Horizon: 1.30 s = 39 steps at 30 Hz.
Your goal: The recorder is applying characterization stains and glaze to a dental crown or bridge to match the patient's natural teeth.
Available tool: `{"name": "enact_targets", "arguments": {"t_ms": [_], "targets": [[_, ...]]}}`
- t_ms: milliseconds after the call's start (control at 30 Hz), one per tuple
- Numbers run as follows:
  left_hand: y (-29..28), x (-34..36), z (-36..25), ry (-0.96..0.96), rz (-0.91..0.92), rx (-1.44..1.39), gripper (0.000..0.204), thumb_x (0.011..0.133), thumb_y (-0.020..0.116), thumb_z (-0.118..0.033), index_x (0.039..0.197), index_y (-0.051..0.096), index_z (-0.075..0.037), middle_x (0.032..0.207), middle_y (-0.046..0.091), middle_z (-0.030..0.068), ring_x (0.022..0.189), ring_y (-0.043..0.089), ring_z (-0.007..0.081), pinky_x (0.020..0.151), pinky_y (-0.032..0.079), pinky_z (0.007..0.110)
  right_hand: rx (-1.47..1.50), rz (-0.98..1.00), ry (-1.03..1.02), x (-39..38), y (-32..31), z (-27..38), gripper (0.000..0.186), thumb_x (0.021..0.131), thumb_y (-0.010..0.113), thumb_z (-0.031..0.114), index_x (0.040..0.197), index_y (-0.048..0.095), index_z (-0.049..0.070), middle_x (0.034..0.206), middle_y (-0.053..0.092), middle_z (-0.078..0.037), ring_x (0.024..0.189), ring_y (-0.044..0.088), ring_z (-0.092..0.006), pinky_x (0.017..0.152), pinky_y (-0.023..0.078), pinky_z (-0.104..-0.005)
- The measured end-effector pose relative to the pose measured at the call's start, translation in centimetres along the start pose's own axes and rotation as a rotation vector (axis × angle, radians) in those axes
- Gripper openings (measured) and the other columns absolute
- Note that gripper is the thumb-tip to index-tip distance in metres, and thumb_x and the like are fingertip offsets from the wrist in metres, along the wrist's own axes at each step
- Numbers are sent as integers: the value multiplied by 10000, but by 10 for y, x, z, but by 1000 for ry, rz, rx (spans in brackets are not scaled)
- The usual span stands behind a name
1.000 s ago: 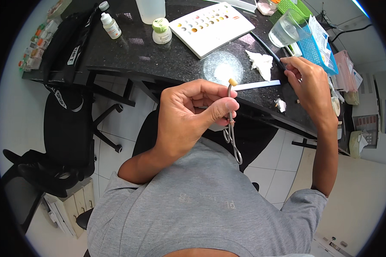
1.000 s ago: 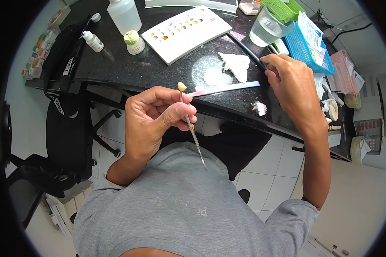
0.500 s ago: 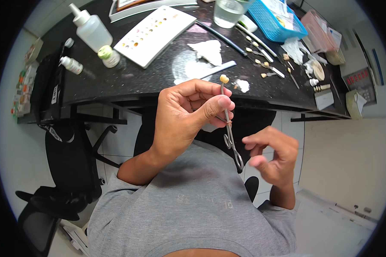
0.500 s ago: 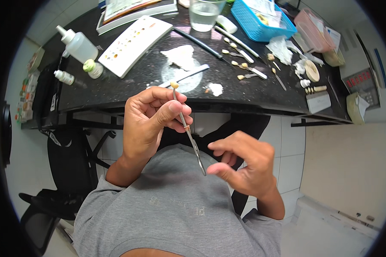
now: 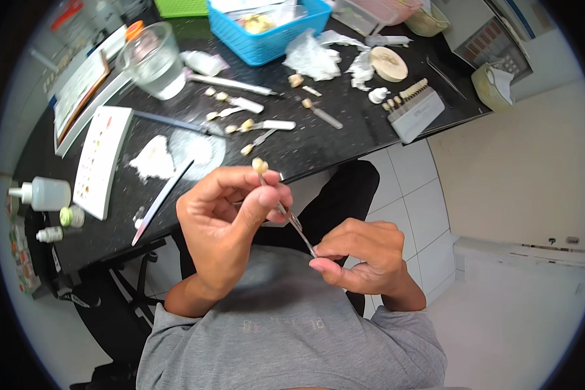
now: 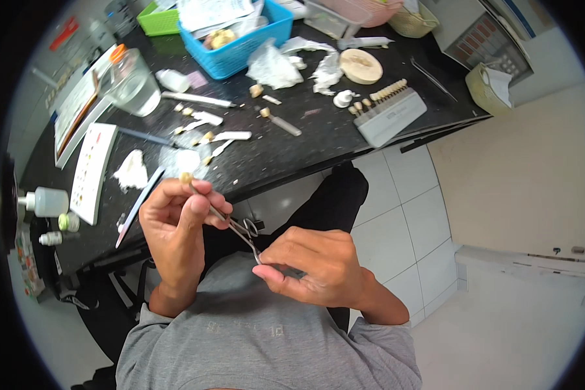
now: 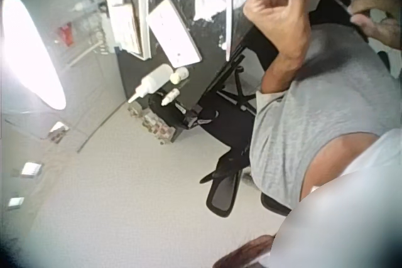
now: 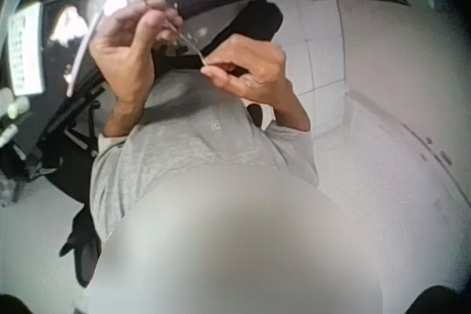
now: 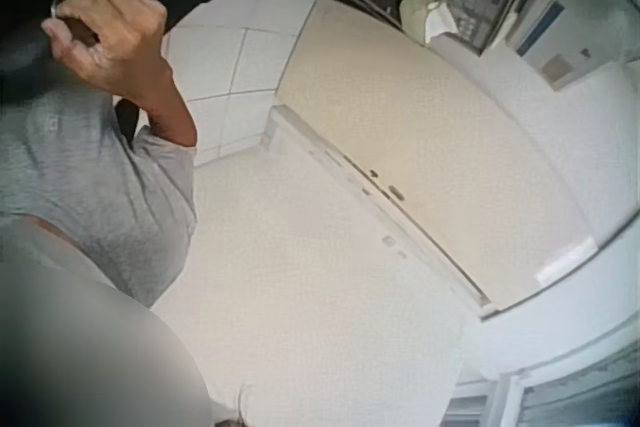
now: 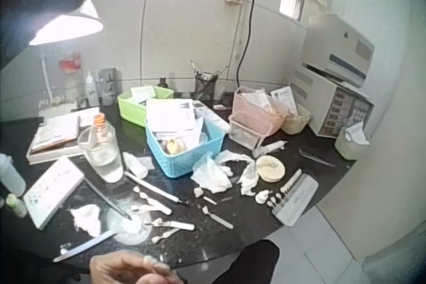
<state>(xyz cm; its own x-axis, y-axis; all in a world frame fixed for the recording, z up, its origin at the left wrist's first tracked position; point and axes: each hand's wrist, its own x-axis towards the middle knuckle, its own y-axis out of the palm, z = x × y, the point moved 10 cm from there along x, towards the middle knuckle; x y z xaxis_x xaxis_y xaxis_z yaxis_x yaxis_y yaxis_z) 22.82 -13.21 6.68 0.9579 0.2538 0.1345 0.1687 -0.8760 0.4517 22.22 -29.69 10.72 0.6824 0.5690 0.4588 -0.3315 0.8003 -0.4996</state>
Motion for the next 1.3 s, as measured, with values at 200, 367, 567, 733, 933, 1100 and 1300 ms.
{"name": "enact_targets", "arguments": {"t_ms": [200,367,567,733,933,1100,1300], "targets": [[37,10,29,-97,64,-233,133,865,671,54,992,632,58,962,687,162,843,692,185,735,603,309,-11,-337,35,-13,-74,-24,162,756,796,54,867,680,36,739,658,-80,600,600,-156,514,440,-233],[0,-19,25,-99,-29,-153,147,855,696,29,990,649,62,994,688,155,888,694,180,753,600,302,30,-221,52,44,-57,-17,119,816,715,-28,923,661,-22,797,650,-102,588,535,-113,523,441,-244],[-59,-56,18,-81,-228,-27,234,879,671,19,1106,643,66,971,696,148,891,697,184,759,594,280,-397,200,-387,152,69,14,131,834,709,64,952,681,14,838,704,-100,702,668,-188,634,518,-284],[-88,-70,20,-45,-342,-98,193,891,661,2,1073,652,63,975,697,162,892,700,199,788,608,314,-665,442,-443,169,134,10,239,803,718,67,1031,653,39,804,687,-139,728,681,-270,636,527,-356],[-108,-72,17,-50,-407,-82,184,893,664,-17,1059,655,63,946,704,175,872,712,223,771,616,318,-747,364,-432,166,133,14,258,799,685,23,1054,655,45,871,683,-113,735,682,-240,644,536,-335],[-108,-69,17,-28,-434,-139,171,884,674,-11,1038,669,64,926,707,168,852,713,214,753,623,314,-357,156,-237,156,79,19,176,824,680,6,989,621,-6,851,635,-63,770,634,-122,673,544,-264],[-109,-71,17,-53,-496,-125,169,882,674,-3,1026,663,85,904,702,172,830,710,204,750,624,307,454,145,-255,114,76,8,182,875,544,33,1023,513,-69,801,585,-161,736,628,-235,701,554,-333]]}}
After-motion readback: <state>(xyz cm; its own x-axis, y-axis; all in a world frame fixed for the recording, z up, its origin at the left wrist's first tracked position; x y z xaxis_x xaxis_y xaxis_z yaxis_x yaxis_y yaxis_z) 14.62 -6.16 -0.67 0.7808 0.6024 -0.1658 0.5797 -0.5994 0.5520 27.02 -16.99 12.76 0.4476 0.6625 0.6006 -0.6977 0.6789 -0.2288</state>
